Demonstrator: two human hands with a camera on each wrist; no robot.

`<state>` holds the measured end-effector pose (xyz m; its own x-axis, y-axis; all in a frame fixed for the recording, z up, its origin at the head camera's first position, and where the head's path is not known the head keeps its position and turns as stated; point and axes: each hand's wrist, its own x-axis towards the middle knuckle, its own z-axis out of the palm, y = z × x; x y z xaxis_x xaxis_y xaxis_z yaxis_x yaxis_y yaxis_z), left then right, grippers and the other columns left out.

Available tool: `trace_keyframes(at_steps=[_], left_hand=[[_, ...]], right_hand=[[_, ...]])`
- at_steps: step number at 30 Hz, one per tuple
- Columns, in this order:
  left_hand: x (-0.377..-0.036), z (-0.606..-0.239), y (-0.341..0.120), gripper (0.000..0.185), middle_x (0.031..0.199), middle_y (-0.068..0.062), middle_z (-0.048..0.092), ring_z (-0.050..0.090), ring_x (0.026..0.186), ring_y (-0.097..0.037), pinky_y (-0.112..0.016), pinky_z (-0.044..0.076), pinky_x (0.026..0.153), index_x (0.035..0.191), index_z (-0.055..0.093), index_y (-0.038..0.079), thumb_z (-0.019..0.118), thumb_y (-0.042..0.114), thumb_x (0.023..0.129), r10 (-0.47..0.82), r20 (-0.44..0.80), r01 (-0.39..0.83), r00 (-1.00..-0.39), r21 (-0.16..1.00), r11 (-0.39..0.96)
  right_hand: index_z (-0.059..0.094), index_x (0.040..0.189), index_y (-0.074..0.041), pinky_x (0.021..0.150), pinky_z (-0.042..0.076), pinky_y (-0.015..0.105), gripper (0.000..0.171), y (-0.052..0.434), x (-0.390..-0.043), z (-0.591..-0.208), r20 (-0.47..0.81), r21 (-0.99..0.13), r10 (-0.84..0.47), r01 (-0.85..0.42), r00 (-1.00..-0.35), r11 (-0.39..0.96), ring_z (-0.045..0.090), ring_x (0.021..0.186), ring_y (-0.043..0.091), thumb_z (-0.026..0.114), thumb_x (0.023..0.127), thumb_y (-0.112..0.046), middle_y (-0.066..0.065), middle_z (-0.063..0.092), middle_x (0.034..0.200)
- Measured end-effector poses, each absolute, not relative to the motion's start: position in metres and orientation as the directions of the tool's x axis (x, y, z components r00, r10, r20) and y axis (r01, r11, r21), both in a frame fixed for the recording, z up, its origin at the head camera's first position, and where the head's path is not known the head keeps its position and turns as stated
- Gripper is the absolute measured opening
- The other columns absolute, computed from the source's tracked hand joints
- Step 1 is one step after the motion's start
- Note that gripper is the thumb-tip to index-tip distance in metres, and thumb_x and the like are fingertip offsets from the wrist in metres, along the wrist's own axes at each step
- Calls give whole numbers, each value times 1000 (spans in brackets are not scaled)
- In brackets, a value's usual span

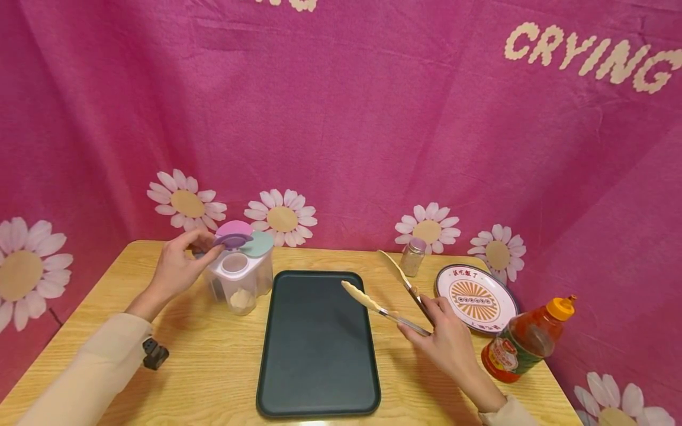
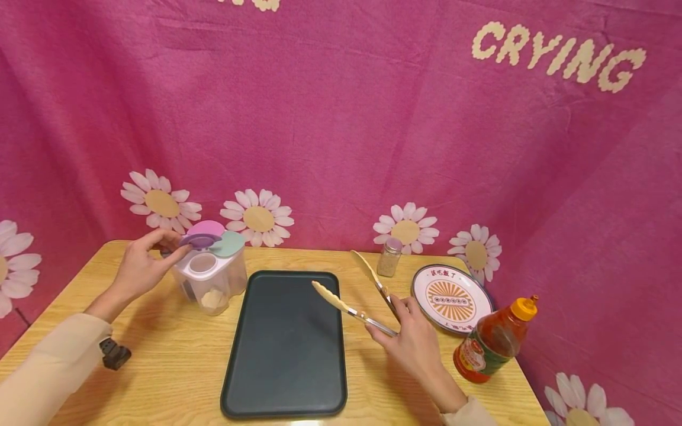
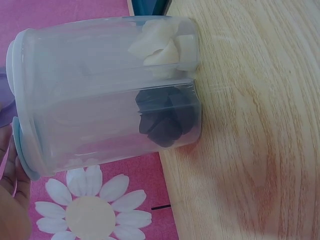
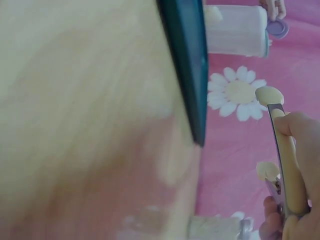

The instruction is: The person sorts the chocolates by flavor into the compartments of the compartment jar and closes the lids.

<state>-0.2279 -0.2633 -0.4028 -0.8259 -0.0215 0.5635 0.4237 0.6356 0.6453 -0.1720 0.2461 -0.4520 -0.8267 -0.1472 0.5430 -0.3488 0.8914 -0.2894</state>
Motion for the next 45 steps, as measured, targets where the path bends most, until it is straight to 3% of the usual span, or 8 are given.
trace_keyframes(at_steps=[10, 17, 25, 30, 36, 45], left_hand=[[-227, -402, -263, 16, 98, -14, 73, 57, 85, -6, -6, 44, 79, 107, 71, 3, 78, 9, 94, -20, 540, 399, -841, 646, 651], [-227, -402, -263, 16, 98, -15, 73, 56, 85, -3, -7, 45, 79, 106, 71, 3, 78, 8, 94, -20, 546, 404, -838, 644, 649], [-225, -401, -263, 17, 100, -16, 73, 55, 86, 0, -5, 43, 80, 108, 70, 3, 77, 10, 95, -16, 531, 396, -847, 651, 648], [-226, -401, -263, 17, 100, -16, 73, 55, 86, -1, -5, 44, 80, 108, 70, 3, 78, 10, 95, -19, 537, 398, -844, 648, 650], [-226, -402, -263, 17, 100, -15, 73, 55, 85, 0, -5, 44, 79, 108, 71, 3, 78, 9, 94, -22, 541, 400, -841, 648, 648], [-226, -402, -263, 17, 98, -12, 72, 54, 85, 0, -10, 46, 80, 108, 71, 4, 78, 11, 95, -23, 532, 391, -847, 650, 651]], right_hand=[[71, 123, -1, 63, 50, 43, 65, 267, -172, -471, 445, -330, -74, -240, -893, 913, 58, 71, 23, 92, 77, -41, 15, 64, 99], [69, 126, 1, 61, 52, 50, 70, 277, -176, -480, 436, -294, -44, -188, -899, 937, 61, 67, 29, 91, 78, -45, 17, 64, 98], [68, 129, 0, 65, 55, 55, 71, 283, -176, -486, 339, -289, -23, -128, -941, 949, 66, 75, 35, 86, 82, -49, 20, 65, 106], [68, 125, -1, 63, 54, 55, 68, 284, -176, -489, 345, -254, -33, -128, -938, 959, 67, 75, 38, 86, 81, -49, 21, 66, 103], [68, 123, -2, 56, 49, 49, 65, 286, -176, -490, 300, -211, -59, -126, -952, 969, 60, 67, 29, 86, 81, -49, 15, 62, 93], [68, 126, 1, 64, 55, 53, 64, 287, -172, -490, 291, -208, -103, -168, -951, 964, 65, 73, 32, 86, 84, -44, 17, 64, 99]])
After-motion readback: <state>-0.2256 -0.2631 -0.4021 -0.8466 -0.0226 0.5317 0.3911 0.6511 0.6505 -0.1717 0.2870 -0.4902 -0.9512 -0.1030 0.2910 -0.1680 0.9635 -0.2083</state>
